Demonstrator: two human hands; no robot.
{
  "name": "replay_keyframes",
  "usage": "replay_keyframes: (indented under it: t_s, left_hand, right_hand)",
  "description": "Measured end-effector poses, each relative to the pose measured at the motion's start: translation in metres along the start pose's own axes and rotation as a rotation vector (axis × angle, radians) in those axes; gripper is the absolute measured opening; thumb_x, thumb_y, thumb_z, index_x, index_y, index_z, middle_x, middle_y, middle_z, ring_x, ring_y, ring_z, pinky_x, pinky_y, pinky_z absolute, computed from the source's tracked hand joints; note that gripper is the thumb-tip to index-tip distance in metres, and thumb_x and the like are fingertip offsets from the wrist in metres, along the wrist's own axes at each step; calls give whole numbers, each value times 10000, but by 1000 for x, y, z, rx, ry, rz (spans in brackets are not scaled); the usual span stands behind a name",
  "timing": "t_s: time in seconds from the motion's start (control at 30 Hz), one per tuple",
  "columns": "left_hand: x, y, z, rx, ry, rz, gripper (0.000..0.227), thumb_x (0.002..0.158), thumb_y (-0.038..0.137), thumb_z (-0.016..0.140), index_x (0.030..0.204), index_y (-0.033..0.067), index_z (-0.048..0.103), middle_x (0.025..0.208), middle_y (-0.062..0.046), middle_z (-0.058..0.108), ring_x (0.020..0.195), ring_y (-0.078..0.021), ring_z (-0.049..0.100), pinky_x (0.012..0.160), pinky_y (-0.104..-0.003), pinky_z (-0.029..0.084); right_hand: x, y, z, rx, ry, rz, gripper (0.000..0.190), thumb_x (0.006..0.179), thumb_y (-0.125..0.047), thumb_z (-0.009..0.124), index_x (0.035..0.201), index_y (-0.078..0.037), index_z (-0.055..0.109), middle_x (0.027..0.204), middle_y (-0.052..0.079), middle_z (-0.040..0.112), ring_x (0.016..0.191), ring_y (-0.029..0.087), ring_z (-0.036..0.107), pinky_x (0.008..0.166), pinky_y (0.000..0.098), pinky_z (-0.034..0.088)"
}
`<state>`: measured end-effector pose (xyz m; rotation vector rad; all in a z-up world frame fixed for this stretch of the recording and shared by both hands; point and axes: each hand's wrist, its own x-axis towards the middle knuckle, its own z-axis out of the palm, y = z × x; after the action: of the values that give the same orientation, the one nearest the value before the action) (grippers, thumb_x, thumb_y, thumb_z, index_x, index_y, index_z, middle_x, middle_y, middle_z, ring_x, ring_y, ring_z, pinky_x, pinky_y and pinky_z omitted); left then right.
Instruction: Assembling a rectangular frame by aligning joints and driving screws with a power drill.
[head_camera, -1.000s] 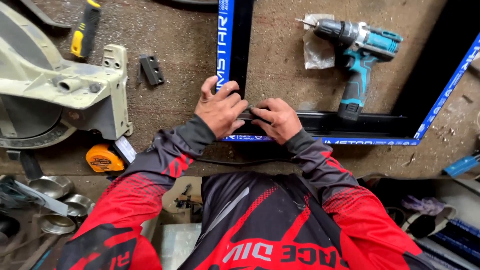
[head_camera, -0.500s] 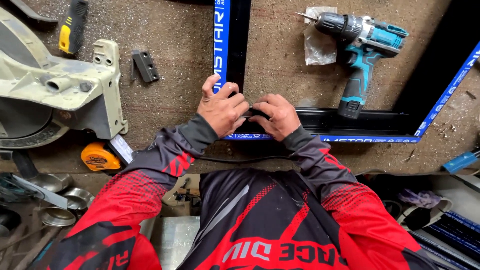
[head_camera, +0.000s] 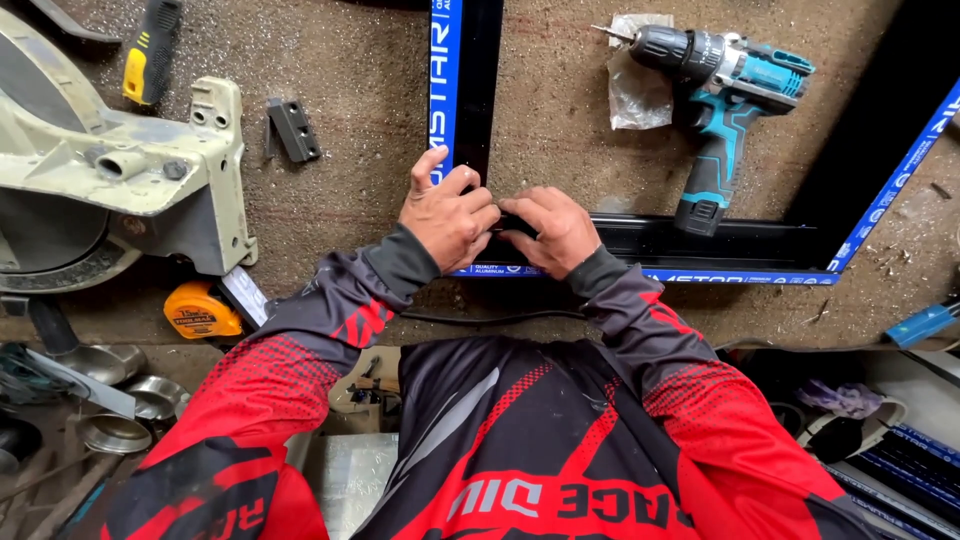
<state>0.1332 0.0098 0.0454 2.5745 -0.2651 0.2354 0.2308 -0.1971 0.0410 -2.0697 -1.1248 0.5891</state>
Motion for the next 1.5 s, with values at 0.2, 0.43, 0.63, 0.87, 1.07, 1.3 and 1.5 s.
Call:
replay_keyframes:
  t_s: [0.2, 0.43, 0.63, 0.87, 1.07, 1.3, 1.5]
  left_hand:
    - [-2, -3, 2, 6, -39, 14, 184, 789, 332, 783, 884, 215, 678, 852, 24, 576, 1075, -153, 529, 1183, -610, 133]
    - [-1, -4, -4, 13, -80, 32, 218, 801, 352, 794, 933, 222, 679, 874, 35, 585, 1081, -150, 528, 1192, -613, 129]
    - [-1, -4, -9, 18, -129, 47, 187, 850, 377, 737, 966, 248, 667, 901, 42, 574, 1111, -141, 519, 1194, -614, 122]
    - [4, -3, -15, 20, -184, 59, 204, 866, 371, 748, 1001, 226, 697, 882, 37, 573, 1109, -137, 518, 1200, -607, 139]
    - [-1, -3, -5, 69, -93, 40, 203, 802, 343, 788, 915, 226, 667, 837, 25, 581, 1069, -128, 541, 1200, -591, 150]
    - [-6, -5, 5, 5, -60, -6, 518, 687, 286, 860, 1134, 221, 605, 801, 43, 662, 974, -119, 585, 1198, -556, 121]
    - [-3, -5, -5, 56, -92, 22, 779, 674, 273, 882, 1375, 164, 562, 933, 9, 696, 1097, -135, 580, 1199, -570, 74]
  right_hand:
    - [-4, 2, -2, -6, -23, -2, 370, 834, -284, 874, 1125, -130, 705, 1029, 70, 676, 937, 323, 690, 759, 454, 597]
    - [-3, -7, -24, 21, -17, 38, 401, 814, -188, 869, 1171, -121, 699, 1045, 94, 682, 933, 363, 688, 779, 490, 595]
    - [-26, 5, -58, -30, 106, 132, 298, 882, -213, 840, 1159, -179, 733, 1021, 18, 698, 926, 284, 708, 805, 398, 596]
    - [-30, -15, -49, 2, 138, 56, 298, 887, -148, 815, 1172, -129, 732, 1034, 89, 719, 951, 341, 716, 820, 445, 597]
    - [-9, -13, 5, 4, 65, 9, 436, 835, -217, 846, 1226, -146, 667, 1116, 78, 706, 1036, 324, 706, 885, 455, 600]
    - [-6, -7, 5, -198, 53, -107, 275, 889, -302, 798, 1108, -184, 681, 1043, -3, 674, 949, 238, 704, 735, 383, 620]
    - [-3, -16, -1, -264, 85, -154, 244, 941, -301, 745, 1170, -232, 694, 949, -24, 639, 827, 208, 704, 630, 357, 612]
